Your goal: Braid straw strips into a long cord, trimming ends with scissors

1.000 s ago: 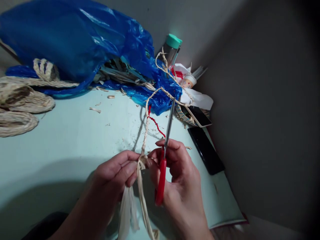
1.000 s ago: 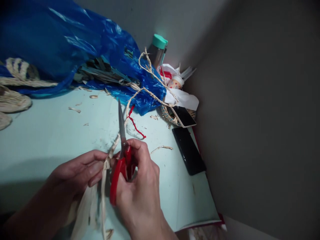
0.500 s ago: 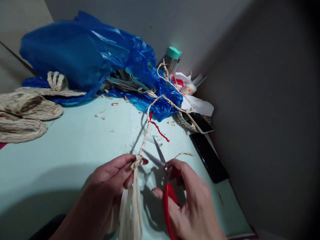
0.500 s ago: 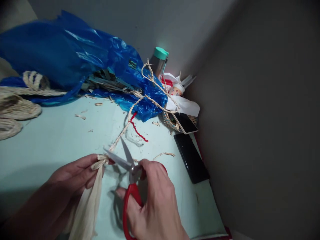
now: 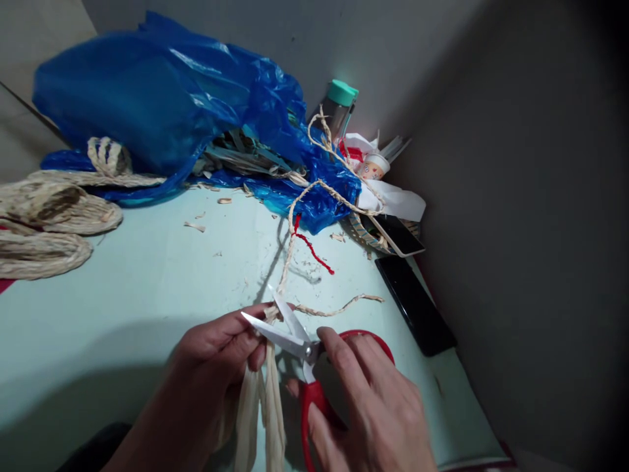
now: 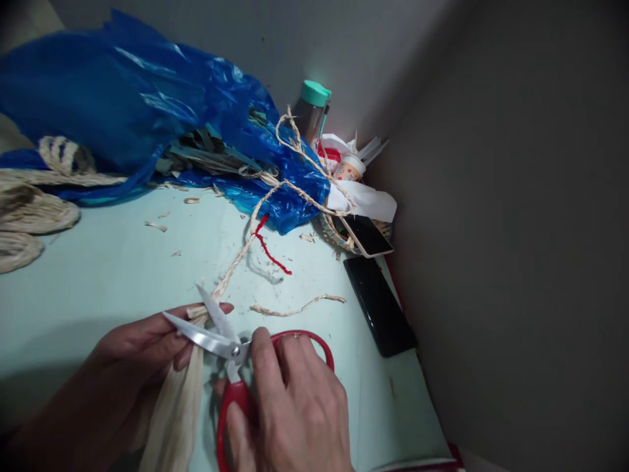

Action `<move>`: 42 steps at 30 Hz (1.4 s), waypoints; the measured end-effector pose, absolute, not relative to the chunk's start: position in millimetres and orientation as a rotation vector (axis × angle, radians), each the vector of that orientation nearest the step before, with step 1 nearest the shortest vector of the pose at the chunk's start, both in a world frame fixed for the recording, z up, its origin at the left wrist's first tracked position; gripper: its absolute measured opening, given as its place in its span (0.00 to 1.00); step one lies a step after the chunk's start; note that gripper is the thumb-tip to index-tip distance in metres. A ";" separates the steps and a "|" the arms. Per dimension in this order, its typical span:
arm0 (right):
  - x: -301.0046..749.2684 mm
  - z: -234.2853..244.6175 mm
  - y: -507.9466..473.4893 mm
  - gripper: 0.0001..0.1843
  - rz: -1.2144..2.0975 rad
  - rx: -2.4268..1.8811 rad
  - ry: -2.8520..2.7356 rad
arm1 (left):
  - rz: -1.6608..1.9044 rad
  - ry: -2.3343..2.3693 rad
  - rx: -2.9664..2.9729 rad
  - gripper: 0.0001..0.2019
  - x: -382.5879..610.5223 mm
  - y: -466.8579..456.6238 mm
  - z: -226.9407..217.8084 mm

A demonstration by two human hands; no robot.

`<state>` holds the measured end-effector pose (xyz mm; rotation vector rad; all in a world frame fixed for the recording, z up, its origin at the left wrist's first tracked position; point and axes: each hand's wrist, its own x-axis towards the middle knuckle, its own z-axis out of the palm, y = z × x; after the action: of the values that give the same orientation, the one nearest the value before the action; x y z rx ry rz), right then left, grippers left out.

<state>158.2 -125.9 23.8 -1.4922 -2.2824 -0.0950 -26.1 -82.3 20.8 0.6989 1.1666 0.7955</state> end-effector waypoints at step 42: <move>170.4 19.7 -123.8 0.18 0.219 -1.540 -2.070 | 0.717 1.146 0.408 0.27 -19.8 -79.3 37.6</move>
<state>170.4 -123.8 19.7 -1.5401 -2.0701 0.2191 -19.8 -79.3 37.6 0.4083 1.1463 0.7174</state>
